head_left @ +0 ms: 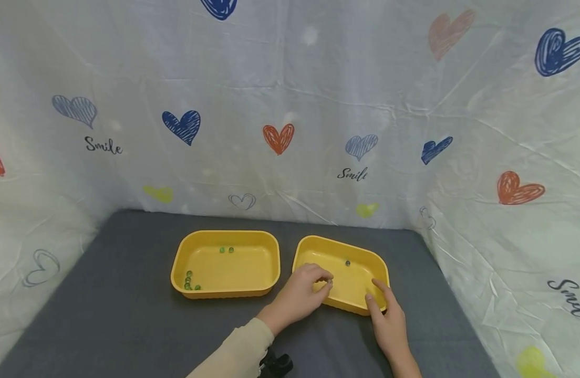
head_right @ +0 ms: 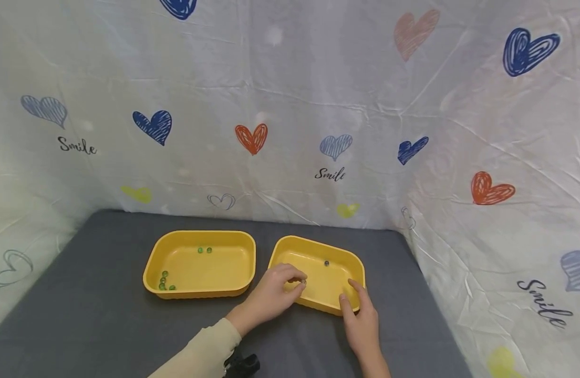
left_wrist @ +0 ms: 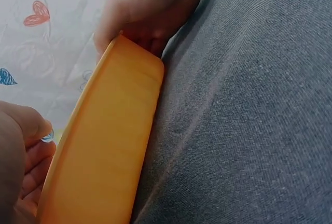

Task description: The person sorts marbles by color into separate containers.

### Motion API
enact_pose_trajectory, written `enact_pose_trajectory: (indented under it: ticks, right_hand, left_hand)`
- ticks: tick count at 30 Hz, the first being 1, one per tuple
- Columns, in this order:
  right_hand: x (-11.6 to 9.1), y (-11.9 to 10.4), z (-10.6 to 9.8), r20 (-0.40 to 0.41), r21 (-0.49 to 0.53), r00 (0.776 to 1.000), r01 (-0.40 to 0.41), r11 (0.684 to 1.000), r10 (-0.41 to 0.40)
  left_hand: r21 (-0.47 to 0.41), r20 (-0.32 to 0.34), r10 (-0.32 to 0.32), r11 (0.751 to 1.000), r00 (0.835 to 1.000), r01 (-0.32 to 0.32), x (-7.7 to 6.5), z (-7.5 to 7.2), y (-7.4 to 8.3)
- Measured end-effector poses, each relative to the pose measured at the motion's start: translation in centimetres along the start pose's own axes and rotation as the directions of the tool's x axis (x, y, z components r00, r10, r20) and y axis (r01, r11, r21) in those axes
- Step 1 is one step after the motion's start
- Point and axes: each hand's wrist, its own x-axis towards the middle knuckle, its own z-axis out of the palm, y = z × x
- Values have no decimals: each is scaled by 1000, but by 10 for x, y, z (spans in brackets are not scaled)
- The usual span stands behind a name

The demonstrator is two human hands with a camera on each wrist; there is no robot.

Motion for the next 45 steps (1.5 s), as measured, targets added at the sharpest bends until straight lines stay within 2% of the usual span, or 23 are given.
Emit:
enact_pose_trajectory:
  ticks: [8,17,24,29,33,36,41,45]
  right_hand:
    - [0,1,-6,12,18,1000,-21,1000,21]
    - [0,1,-8,11,32,1000,-18,999,18]
    - [0,0,-6,4,-13,1000,-20,1000,20]
    - [1,-1,-5,11,-9,1000,-14,1000,14]
    - [1,-1,-5,15,-8,1000,-9,1000,9]
    - [1,-1,-7,17,7,1000,-6,1000,6]
    - [1,-1,-11,22,41,1000,-10,999,9]
    - [3,1,-13,26,59,1000,0,998,-2]
  left_hand:
    - [19,16,-16,1000,1000,16,5,3,4]
    - [-1,18,-22,1000,1000,22,5,4,4]
    - [-12,27,-30,999,999,31,5,2,2]
    - [-4,18,-23,1000,1000,23,4,-2,1]
    - [58,19,5,998,1000,-6,1,-6,4]
    - [124,23,52,991,998,-55,-2,-9,8]
    - [259,13,174,951,985,-171,-7,-19,11]
    - [322,-20,233,922,972,-214,-12,-30,10]
